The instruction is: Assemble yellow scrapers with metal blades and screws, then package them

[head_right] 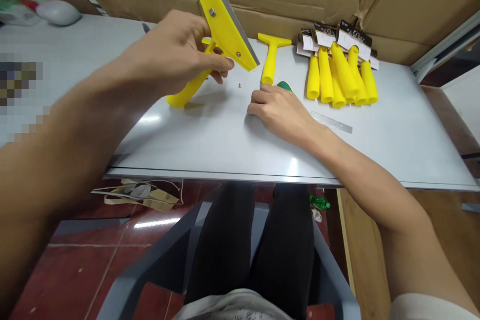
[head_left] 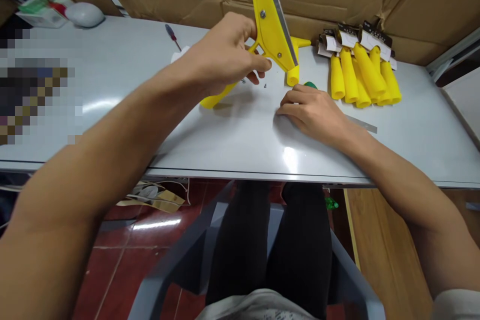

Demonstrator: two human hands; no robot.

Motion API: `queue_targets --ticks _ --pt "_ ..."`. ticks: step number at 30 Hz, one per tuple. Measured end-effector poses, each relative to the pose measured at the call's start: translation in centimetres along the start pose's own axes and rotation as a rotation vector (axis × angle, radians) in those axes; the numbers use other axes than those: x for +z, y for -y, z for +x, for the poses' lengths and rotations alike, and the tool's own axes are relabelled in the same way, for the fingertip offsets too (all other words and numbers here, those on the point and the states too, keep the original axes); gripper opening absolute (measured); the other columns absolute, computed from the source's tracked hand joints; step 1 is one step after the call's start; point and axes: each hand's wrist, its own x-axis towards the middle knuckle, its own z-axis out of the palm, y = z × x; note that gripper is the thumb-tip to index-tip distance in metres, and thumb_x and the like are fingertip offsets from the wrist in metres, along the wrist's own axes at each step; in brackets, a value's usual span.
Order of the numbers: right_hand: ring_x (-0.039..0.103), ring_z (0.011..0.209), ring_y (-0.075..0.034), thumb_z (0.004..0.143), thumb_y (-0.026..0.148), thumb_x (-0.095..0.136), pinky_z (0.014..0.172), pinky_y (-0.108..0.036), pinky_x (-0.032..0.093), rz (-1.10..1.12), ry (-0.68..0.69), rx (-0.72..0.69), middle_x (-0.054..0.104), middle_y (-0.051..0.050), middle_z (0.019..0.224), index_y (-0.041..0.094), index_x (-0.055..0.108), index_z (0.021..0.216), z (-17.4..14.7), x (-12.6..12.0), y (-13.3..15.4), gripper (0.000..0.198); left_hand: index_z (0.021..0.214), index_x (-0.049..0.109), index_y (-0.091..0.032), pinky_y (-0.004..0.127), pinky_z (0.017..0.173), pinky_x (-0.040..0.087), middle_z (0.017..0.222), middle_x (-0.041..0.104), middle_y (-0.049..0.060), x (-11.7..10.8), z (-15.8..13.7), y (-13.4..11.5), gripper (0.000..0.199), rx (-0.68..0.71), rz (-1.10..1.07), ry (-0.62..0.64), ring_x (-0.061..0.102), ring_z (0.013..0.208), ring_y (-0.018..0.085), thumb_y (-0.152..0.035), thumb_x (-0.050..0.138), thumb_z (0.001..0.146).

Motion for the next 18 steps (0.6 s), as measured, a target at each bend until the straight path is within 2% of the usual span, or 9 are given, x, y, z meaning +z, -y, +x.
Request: queue_targets --ticks 5,9,13,15,18 --pt "0.076 0.111 -0.033 0.115 0.016 0.052 0.095 -0.05 0.059 0.147 -0.049 0.032 0.082 -0.014 0.115 0.025 0.091 0.118 -0.7 -0.4 -0.6 0.04 0.102 0.084 -0.019 0.054 0.083 0.057 0.105 0.083 0.015 0.2 0.1 0.4 0.038 -0.022 -0.025 0.032 0.062 0.083 0.022 -0.054 0.091 0.088" --pt "0.079 0.111 -0.031 0.115 0.019 0.058 0.098 -0.049 0.062 0.279 -0.152 0.029 0.084 -0.011 0.116 0.027 0.087 0.114 -0.8 -1.4 -0.9 0.03 0.092 0.083 -0.02 0.055 0.083 0.056 0.091 0.079 0.013 0.0 0.0 0.8 0.019 -0.041 -0.028 -0.027 0.065 0.081 0.023 -0.038 0.085 0.088" --pt "0.08 0.103 -0.028 0.118 0.028 0.064 0.093 -0.046 0.063 0.299 -0.441 -0.017 0.086 -0.008 0.112 0.028 0.082 0.111 -0.7 -2.4 -0.8 0.02 0.083 0.081 -0.023 0.047 0.079 0.058 0.083 0.077 0.007 0.8 0.0 0.8 0.009 -0.026 -0.119 -0.049 0.064 0.077 0.02 -0.028 0.08 0.076" --pt "0.08 0.101 -0.026 0.122 0.034 0.063 0.092 -0.045 0.063 0.253 -0.536 0.017 0.088 -0.006 0.111 0.03 0.082 0.111 -0.7 -2.8 -0.4 0.022 0.078 0.079 -0.026 0.044 0.076 0.06 0.084 0.079 0.005 1.6 0.0 0.8 0.007 -0.01 -0.173 -0.067 0.065 0.076 0.019 -0.029 0.08 0.072" --pt "0.082 0.105 -0.025 0.125 0.039 0.063 0.095 -0.046 0.065 0.188 -0.558 0.074 0.091 -0.005 0.118 0.034 0.083 0.114 -0.6 -3.0 0.1 0.023 0.08 0.08 -0.029 0.041 0.072 0.062 0.095 0.084 0.002 2.7 -0.1 0.8 0.006 0.017 -0.155 -0.102 0.068 0.078 0.02 -0.028 0.081 0.075"
